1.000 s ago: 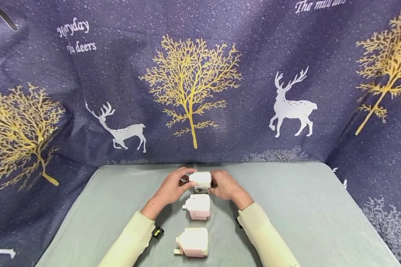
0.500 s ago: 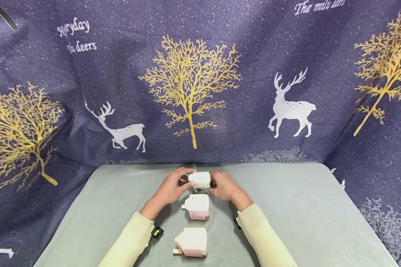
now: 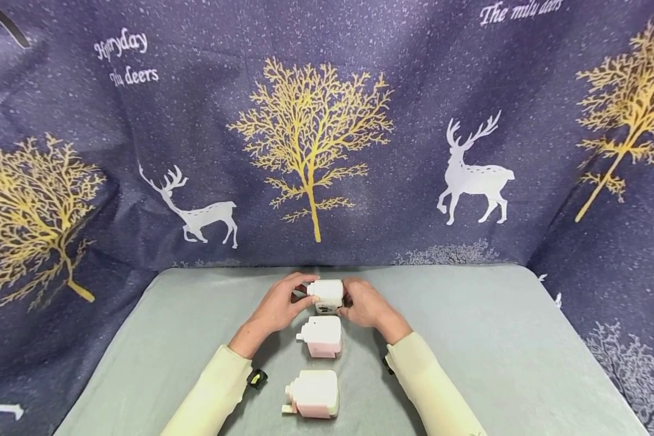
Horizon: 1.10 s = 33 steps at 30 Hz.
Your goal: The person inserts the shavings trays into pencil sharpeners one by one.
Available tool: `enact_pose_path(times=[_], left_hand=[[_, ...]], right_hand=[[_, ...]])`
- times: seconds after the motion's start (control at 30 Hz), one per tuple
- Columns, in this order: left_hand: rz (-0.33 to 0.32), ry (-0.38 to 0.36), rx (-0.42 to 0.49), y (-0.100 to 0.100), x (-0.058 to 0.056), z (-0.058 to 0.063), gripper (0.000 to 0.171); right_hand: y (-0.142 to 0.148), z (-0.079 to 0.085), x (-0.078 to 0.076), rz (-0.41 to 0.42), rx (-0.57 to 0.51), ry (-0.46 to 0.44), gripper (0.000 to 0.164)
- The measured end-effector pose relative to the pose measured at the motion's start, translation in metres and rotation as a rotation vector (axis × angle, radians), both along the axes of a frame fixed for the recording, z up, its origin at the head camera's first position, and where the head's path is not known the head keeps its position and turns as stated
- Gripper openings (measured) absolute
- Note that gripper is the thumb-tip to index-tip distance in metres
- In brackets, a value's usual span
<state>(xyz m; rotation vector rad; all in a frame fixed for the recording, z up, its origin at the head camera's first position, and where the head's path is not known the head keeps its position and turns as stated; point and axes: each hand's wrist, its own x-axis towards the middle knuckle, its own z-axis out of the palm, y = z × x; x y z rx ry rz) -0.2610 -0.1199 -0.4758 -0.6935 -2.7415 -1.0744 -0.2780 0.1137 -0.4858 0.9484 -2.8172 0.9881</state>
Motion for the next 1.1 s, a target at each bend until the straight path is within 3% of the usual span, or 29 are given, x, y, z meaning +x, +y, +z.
enact_pose_path(times=[0.53, 0.77, 1.1], left_hand=[[-0.023, 0.02, -0.068, 0.0, 0.002, 0.002, 0.057], [-0.017, 0.035, -0.051, -0.006, 0.005, 0.006, 0.056], [0.019, 0.046, -0.048, -0.019, 0.011, 0.008, 0.05]], right_hand=[[0.013, 0.001, 0.0, 0.058, -0.046, 0.009, 0.034], [0.024, 0.005, 0.002, 0.019, -0.04, 0.02, 0.051], [0.04, 0.006, 0.007, -0.051, 0.002, 0.02, 0.05]])
